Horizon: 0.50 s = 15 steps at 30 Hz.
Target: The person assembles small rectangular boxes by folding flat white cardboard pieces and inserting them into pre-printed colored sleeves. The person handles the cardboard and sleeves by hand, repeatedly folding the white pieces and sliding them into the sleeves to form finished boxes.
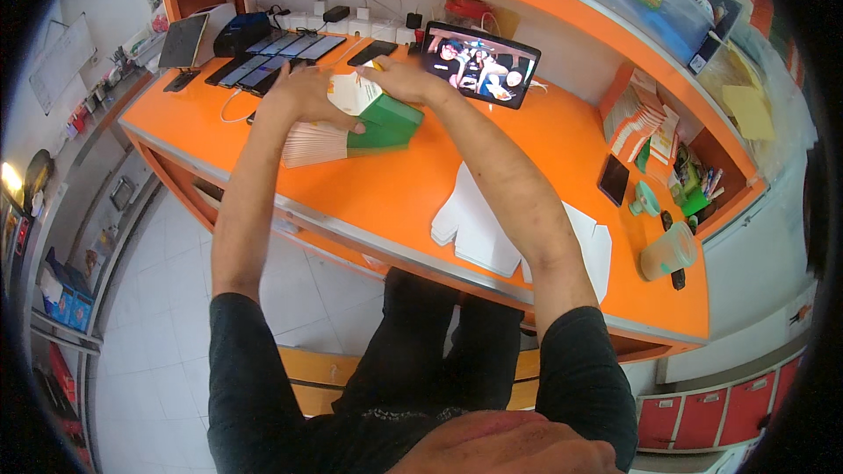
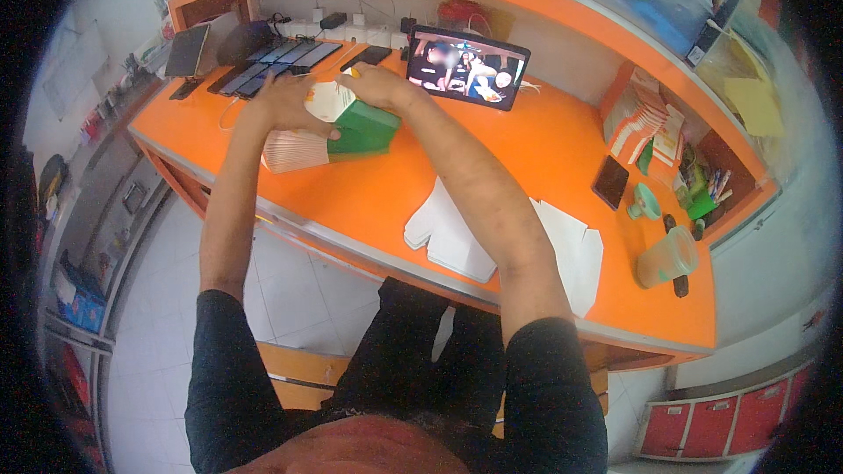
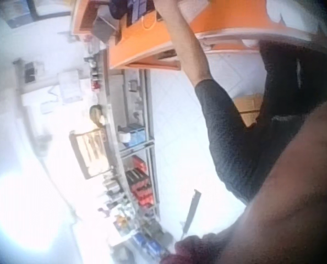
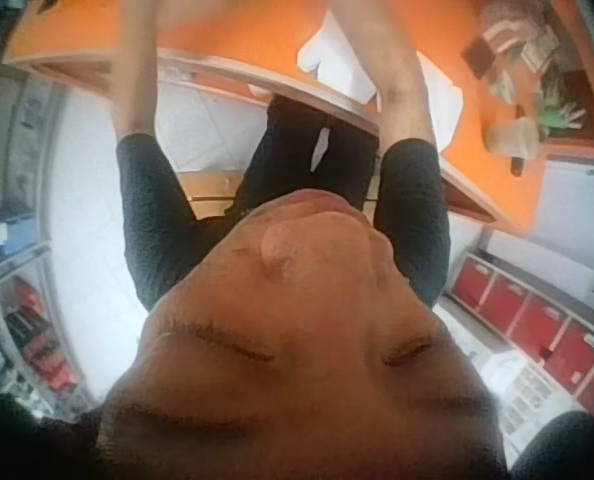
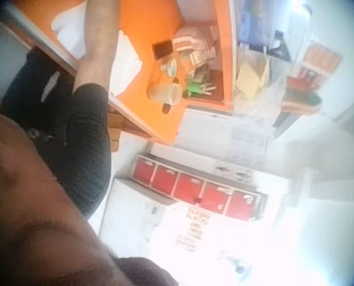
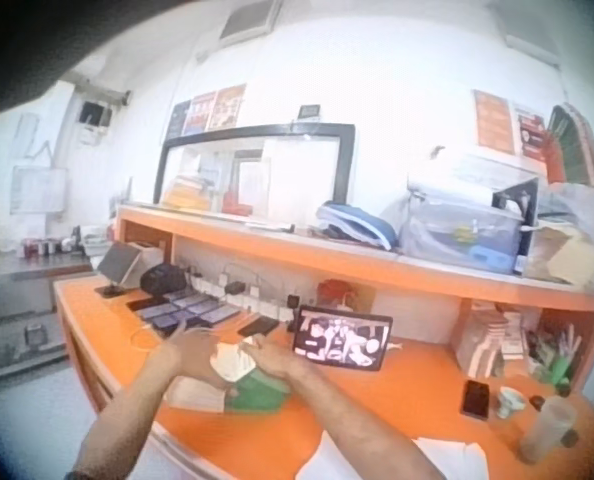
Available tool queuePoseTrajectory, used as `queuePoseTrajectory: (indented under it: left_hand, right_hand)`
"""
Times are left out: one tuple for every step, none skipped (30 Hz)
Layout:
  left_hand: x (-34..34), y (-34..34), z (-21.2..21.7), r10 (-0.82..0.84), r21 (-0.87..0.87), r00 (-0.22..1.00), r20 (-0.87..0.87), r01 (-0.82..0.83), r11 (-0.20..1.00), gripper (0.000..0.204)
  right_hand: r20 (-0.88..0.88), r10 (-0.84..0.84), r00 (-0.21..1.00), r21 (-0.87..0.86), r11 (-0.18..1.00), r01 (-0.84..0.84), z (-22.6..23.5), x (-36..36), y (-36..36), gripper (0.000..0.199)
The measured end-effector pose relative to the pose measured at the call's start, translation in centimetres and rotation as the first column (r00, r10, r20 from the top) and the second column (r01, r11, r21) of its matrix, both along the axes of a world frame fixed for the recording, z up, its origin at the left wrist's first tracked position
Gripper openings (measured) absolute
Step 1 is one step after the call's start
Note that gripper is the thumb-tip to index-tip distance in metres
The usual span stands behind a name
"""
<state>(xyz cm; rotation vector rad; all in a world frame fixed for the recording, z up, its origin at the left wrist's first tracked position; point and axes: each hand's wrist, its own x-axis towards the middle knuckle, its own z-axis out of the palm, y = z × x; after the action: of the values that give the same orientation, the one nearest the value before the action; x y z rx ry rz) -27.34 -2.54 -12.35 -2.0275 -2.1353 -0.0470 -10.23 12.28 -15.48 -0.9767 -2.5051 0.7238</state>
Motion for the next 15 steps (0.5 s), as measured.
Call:
queuePoseTrajectory:
  left_hand:
    - [-0.9, 0.5, -0.4, -0.070, -0.154, 0.871, 0.486, 0.164, 0.974, 0.107]
    - [-1.2, 0.9, -1.1, -0.101, -0.123, 0.847, 0.522, 0.192, 0.974, 0.108]
    - [-1.5, 1.1, -1.8, -0.139, -0.066, 0.820, 0.555, 0.210, 0.975, 0.109]
    - [-1.6, 1.1, -2.2, -0.126, -0.050, 0.810, 0.573, 0.188, 0.981, 0.111]
    - [-1.4, 0.8, -2.7, -0.176, 0.016, 0.810, 0.559, 0.201, 0.979, 0.115]
    - [-1.2, 0.7, -2.8, -0.170, 0.023, 0.827, 0.536, 0.186, 0.982, 0.116]
    - [-0.7, 0.4, -2.9, -0.151, 0.012, 0.846, 0.512, 0.169, 0.986, 0.118]
    - [-0.2, 0.2, -2.7, -0.135, 0.003, 0.863, 0.486, 0.153, 0.988, 0.119]
    - [0.3, 0.2, -2.4, -0.137, -0.017, 0.890, 0.435, 0.160, 0.987, 0.120]
    - [0.8, 0.2, -2.0, -0.139, -0.039, 0.913, 0.382, 0.166, 0.985, 0.122]
    - [1.2, 0.3, -1.7, -0.157, -0.042, 0.934, 0.320, 0.179, 0.983, 0.124]
    - [1.5, 0.4, -1.5, -0.138, -0.072, 0.946, 0.292, 0.165, 0.984, 0.128]
    - [1.5, 0.5, -1.3, -0.131, -0.082, 0.957, 0.257, 0.157, 0.984, 0.132]
    - [1.5, 0.5, -1.3, -0.144, -0.080, 0.961, 0.237, 0.167, 0.983, 0.136]
    - [1.3, 0.5, -1.4, -0.121, -0.107, 0.957, 0.263, 0.153, 0.982, 0.136]
  right_hand:
    - [-0.056, -0.018, 0.998, -0.008, 1.000, 0.017, 0.1, 0.3, -0.6, 0.076]
    - [-0.085, -0.028, 0.996, -0.033, 0.999, 0.025, 0.3, 0.8, -1.2, 0.076]
    - [-0.135, -0.038, 0.990, -0.060, 0.998, 0.030, 0.6, 1.4, -1.9, 0.075]
    - [-0.204, -0.018, 0.979, -0.074, 0.997, 0.003, 1.0, 2.1, -2.6, 0.074]
    - [-0.177, -0.027, 0.984, 0.012, 0.999, 0.030, 1.7, 2.6, -3.1, 0.070]
    - [-0.166, -0.007, 0.986, 0.110, 0.994, 0.026, 2.4, 3.2, -3.6, 0.067]
    - [-0.108, -0.012, 0.994, 0.183, 0.983, 0.032, 3.2, 3.6, -3.8, 0.063]
    - [-0.137, 0.022, 0.990, 0.173, 0.985, 0.002, 4.1, 3.9, -3.8, 0.063]
    - [-0.115, 0.033, 0.993, 0.138, 0.990, -0.017, 5.1, 4.1, -3.6, 0.064]
    - [-0.091, 0.018, 0.996, 0.119, 0.993, -0.007, 5.8, 4.3, -3.5, 0.064]
    - [-0.103, 0.039, 0.994, 0.097, 0.995, -0.029, 6.3, 4.4, -3.3, 0.066]
    - [-0.080, 0.040, 0.996, 0.101, 0.994, -0.032, 6.5, 4.6, -3.3, 0.069]
    - [-0.064, 0.033, 0.997, 0.107, 0.994, -0.026, 6.4, 4.9, -3.3, 0.072]
    - [-0.076, 0.104, 0.992, 0.143, 0.985, -0.093, 6.1, 5.2, -3.5, 0.076]
    - [-0.037, 0.247, 0.968, 0.145, 0.960, -0.240, 5.6, 5.7, -3.8, 0.095]
